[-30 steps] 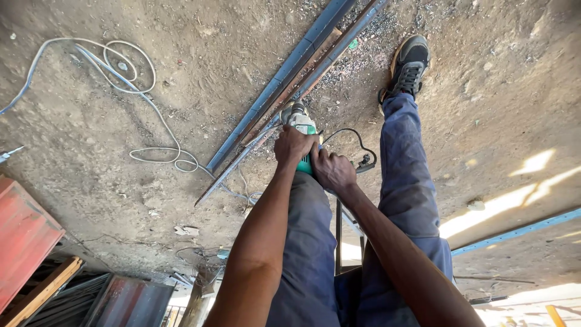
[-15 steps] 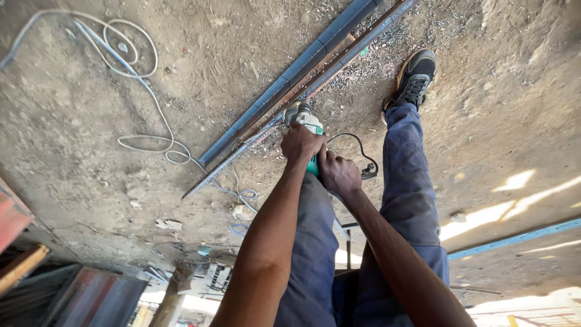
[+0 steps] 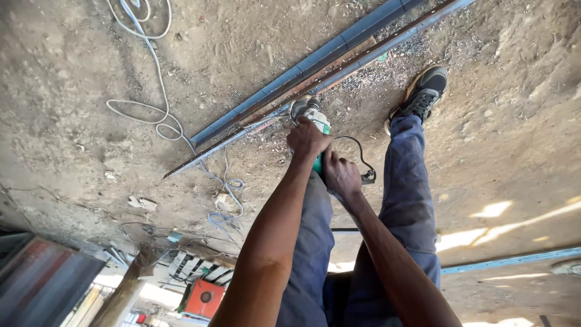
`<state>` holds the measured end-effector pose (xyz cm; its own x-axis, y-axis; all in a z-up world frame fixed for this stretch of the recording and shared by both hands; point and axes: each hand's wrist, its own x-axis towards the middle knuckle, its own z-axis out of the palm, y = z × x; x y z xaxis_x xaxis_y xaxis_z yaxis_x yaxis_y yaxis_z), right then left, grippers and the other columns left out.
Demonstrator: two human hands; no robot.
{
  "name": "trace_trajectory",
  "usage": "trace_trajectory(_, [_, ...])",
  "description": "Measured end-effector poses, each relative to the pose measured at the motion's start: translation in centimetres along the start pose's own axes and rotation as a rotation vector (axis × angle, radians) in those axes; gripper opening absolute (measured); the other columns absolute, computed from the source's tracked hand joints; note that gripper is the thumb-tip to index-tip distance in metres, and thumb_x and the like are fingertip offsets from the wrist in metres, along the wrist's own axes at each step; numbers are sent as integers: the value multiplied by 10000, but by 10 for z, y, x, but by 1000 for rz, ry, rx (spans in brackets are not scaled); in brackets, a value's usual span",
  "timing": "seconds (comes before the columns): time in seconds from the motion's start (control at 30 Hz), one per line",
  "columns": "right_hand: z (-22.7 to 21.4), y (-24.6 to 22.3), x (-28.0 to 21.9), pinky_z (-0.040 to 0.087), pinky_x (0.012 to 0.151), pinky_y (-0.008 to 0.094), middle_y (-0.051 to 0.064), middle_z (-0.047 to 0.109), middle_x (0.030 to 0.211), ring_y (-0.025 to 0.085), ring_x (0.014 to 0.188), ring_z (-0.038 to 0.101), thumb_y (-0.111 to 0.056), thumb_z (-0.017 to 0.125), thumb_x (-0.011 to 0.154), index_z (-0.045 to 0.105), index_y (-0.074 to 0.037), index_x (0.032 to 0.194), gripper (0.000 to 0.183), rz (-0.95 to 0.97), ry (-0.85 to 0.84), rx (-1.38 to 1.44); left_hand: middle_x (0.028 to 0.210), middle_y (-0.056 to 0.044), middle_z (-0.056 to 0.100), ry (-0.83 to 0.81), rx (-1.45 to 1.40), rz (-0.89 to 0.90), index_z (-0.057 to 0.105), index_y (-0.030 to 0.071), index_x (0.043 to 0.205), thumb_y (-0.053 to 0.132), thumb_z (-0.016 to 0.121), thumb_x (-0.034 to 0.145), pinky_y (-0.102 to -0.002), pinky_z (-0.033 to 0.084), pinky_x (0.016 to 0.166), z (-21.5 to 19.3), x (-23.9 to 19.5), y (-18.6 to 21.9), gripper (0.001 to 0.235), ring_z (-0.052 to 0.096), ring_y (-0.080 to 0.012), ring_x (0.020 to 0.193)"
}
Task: Drilling holes into a metal L-beam using a power drill
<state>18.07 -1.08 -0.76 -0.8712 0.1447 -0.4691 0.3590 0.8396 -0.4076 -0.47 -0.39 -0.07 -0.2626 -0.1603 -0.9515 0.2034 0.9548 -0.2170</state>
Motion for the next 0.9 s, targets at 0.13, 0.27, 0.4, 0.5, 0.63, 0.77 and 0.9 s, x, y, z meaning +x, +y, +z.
trace_trajectory(0.13, [0, 7, 0, 593, 495, 459, 47, 601, 790, 296, 591, 720, -167, 539, 789, 500, 51, 1437, 685, -10, -39, 8, 1240, -201, 679, -2, -23, -6, 309, -133, 1444, 481, 664, 676, -558, 578, 802, 13, 9, 1, 1045, 649, -399, 1188])
trace_trajectory(0.27, [-10, 3, 3, 600, 509, 464, 54, 626, 804, 303, 601, 728, -157, 541, 807, 512, 50, 1429, 656, -7, -53, 18, 1201, -221, 683, 21, -51, -1, 335, -135, 1423, 439, 677, 683, -562, 584, 797, 9, 2, -3, 997, 668, -414, 1143])
trace_trajectory(0.4, [6, 7, 0, 602, 512, 429, 28, 618, 788, 266, 599, 727, -179, 546, 800, 527, 15, 1424, 654, 0, -33, -47, 1154, -205, 700, 39, -63, 14, 371, -116, 1393, 390, 668, 699, -546, 591, 770, 1, -7, 1, 909, 695, -411, 1101])
trace_trajectory(0.5, [-8, 4, 3, 597, 502, 442, 36, 612, 783, 285, 586, 724, -182, 550, 794, 536, 29, 1359, 603, 7, -21, -19, 1146, -200, 701, 54, -70, 17, 371, -124, 1394, 362, 652, 715, -545, 597, 762, 1, -7, 2, 881, 702, -417, 1091])
trace_trajectory(0.63, [-19, 2, 2, 593, 492, 414, 13, 600, 775, 261, 577, 718, -206, 556, 781, 552, 2, 1326, 584, 6, -9, -51, 1143, -204, 699, 47, -39, 9, 366, -123, 1403, 361, 645, 719, -553, 601, 765, 7, -5, 5, 883, 708, -415, 1076])
trace_trajectory(0.77, [-16, 4, 2, 590, 483, 444, 30, 599, 766, 288, 568, 715, -201, 558, 790, 545, 18, 1310, 564, 16, 15, -11, 1125, -199, 702, 77, -34, 7, 389, -112, 1358, 430, 683, 706, -549, 591, 791, 8, -5, 7, 897, 705, -407, 1083])
trace_trajectory(0.9, [-21, 2, 2, 587, 474, 445, 31, 575, 750, 293, 548, 705, -181, 534, 814, 576, 10, 1211, 442, 0, 25, 4, 1136, -184, 706, 92, -20, 8, 433, -81, 1303, 440, 673, 707, -517, 589, 828, -2, -19, 4, 827, 701, -385, 1100])
